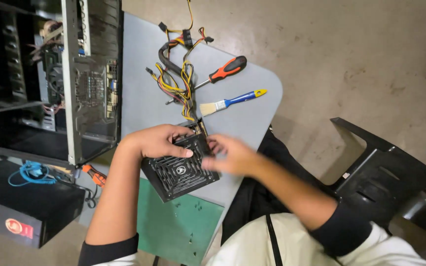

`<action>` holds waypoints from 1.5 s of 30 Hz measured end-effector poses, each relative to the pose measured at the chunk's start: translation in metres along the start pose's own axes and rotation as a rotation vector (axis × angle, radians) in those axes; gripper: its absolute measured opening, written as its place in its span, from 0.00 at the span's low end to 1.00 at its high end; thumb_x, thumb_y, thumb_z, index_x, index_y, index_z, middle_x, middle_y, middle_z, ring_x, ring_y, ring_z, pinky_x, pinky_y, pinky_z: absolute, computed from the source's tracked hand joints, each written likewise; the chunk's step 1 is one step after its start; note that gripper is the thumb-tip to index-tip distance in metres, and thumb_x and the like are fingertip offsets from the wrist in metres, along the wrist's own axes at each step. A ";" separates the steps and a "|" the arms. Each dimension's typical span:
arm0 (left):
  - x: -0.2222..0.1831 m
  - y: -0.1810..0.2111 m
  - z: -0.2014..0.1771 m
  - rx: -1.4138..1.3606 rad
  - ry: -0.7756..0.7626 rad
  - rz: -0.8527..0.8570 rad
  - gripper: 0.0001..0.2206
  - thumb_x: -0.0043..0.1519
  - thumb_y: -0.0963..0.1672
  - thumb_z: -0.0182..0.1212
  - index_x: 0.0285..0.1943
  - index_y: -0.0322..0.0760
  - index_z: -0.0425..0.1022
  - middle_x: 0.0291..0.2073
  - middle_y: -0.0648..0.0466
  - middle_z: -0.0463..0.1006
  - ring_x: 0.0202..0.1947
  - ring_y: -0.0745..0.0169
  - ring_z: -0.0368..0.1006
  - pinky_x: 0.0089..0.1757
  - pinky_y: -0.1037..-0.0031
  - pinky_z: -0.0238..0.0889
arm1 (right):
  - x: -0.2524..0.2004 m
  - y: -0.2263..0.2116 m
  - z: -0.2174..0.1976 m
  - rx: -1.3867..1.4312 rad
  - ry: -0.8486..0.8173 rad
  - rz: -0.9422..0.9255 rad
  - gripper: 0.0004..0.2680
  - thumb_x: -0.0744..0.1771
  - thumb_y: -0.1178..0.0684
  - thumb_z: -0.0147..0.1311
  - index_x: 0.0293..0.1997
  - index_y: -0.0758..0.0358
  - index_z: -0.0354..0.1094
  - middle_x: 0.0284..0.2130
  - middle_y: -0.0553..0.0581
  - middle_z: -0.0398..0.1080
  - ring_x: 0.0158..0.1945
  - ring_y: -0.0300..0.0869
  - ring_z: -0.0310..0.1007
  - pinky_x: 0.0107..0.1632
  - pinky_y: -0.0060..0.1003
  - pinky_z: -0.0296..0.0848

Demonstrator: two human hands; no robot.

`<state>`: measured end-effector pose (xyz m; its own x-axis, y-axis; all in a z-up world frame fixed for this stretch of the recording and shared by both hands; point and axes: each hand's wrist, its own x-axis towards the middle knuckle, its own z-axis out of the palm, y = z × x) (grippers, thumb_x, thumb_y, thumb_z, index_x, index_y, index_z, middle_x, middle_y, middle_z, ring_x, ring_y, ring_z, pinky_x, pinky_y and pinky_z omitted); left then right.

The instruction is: Disassembling a computer power supply unit by removing screws and prying open the metal casing for inspection.

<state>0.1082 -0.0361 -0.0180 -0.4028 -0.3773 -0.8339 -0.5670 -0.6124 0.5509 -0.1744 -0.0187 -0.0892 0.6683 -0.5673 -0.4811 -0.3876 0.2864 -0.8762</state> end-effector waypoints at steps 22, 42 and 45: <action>-0.069 -0.066 0.030 -0.180 0.981 0.255 0.25 0.61 0.47 0.79 0.67 0.44 0.79 0.55 0.49 0.86 0.60 0.47 0.81 0.62 0.56 0.71 | 0.001 0.000 0.021 0.387 -0.022 0.129 0.41 0.57 0.53 0.84 0.78 0.64 0.60 0.55 0.63 0.70 0.53 0.46 0.76 0.60 0.47 0.80; -0.010 -0.135 0.144 -0.824 1.120 0.166 0.28 0.70 0.58 0.66 0.72 0.41 0.78 0.57 0.41 0.83 0.61 0.49 0.77 0.61 0.54 0.68 | 0.008 0.017 0.019 0.349 -0.043 0.112 0.35 0.62 0.53 0.78 0.77 0.67 0.60 0.56 0.64 0.69 0.49 0.44 0.74 0.47 0.43 0.85; -0.020 -0.118 0.146 -0.949 1.085 0.205 0.30 0.70 0.59 0.65 0.72 0.39 0.76 0.58 0.39 0.82 0.60 0.47 0.76 0.61 0.52 0.68 | 0.005 0.024 0.024 0.370 -0.036 0.144 0.33 0.63 0.51 0.77 0.76 0.66 0.61 0.55 0.61 0.67 0.49 0.44 0.73 0.45 0.41 0.85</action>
<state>0.0779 0.1452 -0.0613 0.5569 -0.5783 -0.5962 0.2846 -0.5415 0.7911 -0.1654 0.0040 -0.1135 0.6479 -0.4757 -0.5950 -0.2287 0.6236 -0.7475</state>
